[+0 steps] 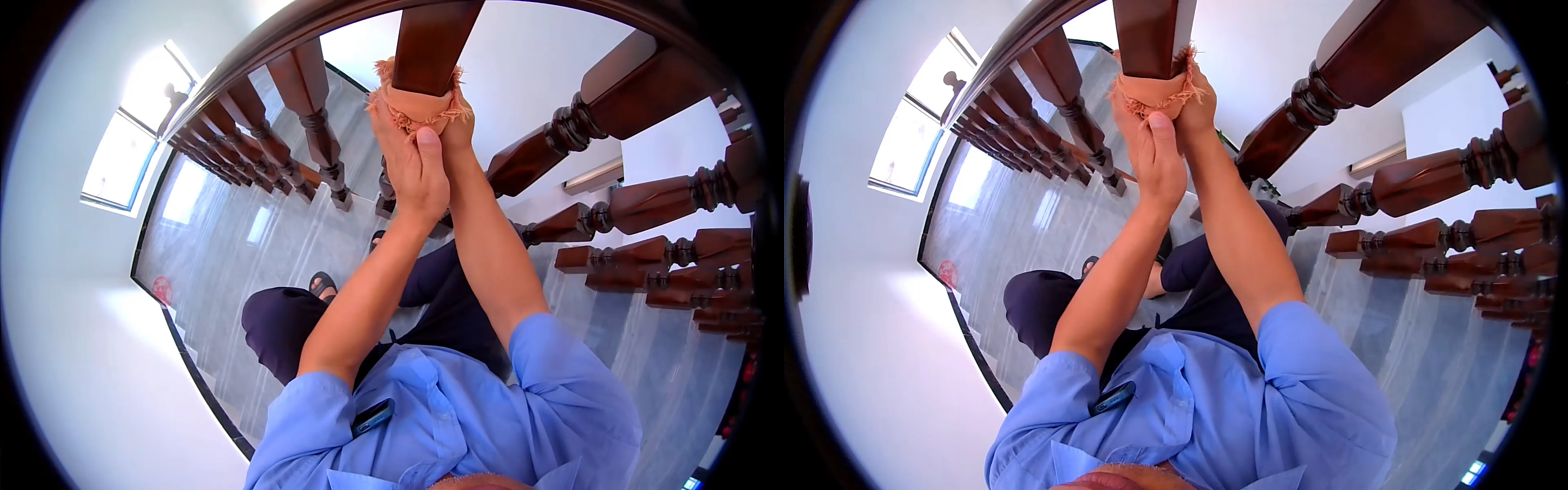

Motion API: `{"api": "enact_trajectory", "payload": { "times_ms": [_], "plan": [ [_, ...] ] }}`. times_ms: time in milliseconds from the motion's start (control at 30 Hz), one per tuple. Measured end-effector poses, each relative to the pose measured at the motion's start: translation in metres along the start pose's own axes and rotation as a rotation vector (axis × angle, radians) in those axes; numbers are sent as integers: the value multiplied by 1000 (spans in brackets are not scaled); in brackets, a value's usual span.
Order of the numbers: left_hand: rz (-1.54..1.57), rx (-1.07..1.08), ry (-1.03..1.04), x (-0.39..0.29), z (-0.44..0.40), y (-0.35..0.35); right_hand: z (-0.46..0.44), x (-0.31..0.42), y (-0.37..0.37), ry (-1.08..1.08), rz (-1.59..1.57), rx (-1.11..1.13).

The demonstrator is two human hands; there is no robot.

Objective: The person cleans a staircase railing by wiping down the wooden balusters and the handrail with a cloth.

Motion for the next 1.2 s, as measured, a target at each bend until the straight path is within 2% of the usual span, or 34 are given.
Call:
{"api": "enact_trajectory", "payload": {
  "times_ms": [33, 100, 133, 200, 233, 267, 333, 400, 467, 533, 600, 633, 667, 733, 767, 867, 933, 1000, 1067, 1100, 1133, 1200],
  "plan": [
    [5, -6, -4, 5, -2, 1, 5, -1, 0, 4, 7, 0],
    [340, 54, -90, 32, -17, 7, 23, 16, -2, -91, 716, -143],
    [341, 47, -86, 37, -25, 1, 31, 12, 11, -91, 720, -135],
    [494, 210, -249, 55, -36, 5, 50, 15, 52, -404, 527, 7],
    [291, 188, -179, 51, -42, 0, 52, 10, 46, -394, 683, 52],
    [291, 190, -179, 49, -41, 2, 52, 9, 43, -395, 682, 50],
    [420, 39, -271, 38, -42, -4, 53, 12, 39, -363, 892, -45],
    [509, 47, -220, 37, -43, -3, 56, 14, 42, -302, 870, -55],
    [558, -2, -118, 24, -45, -6, 66, 30, 54, -459, 838, -106],
    [502, -21, -125, 12, -53, -9, 62, 52, 71, -490, 824, -72],
    [291, 85, 17, -18, -78, -14, 45, 69, 89, -537, 898, 39],
    [314, 158, 84, -37, -91, -16, 28, 79, 93, -561, 892, 47],
    [408, 28, 81, -25, -98, -13, 13, 86, 97, -579, 885, 52],
    [498, 34, -35, -21, -104, -6, -12, 94, 101, -599, 774, 99],
    [494, 38, -45, -19, -106, -7, -16, 94, 104, -616, 664, 158],
    [545, 112, -12, -8, -105, -7, -12, 87, 102, -594, 661, 149],
    [511, 119, -306, 29, -85, -5, -2, 73, 84, -559, 733, 66],
    [438, 160, -357, 59, -66, -4, 15, 61, 73, -672, 868, -20],
    [408, 218, -307, 86, -48, 3, 30, 39, 54, -671, 812, -30],
    [-91, 239, 19, 76, -39, -2, 38, 20, 33, -585, 928, -58],
    [-93, 241, 15, 87, -23, -3, 45, 4, 16, -493, 1043, -88],
    [66, 325, -139, 120, 7, 3, 57, -10, 5, -543, 1062, -79]
  ]
}}
Point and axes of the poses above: each hand's wrist, its own z-axis away from the middle knuckle, its own y-axis out of the palm, x = y × z, the point moved 8 cm from there along -z, towards the middle knuckle, and after that the axes turned 9 degrees about x, right-handed, at the moved point
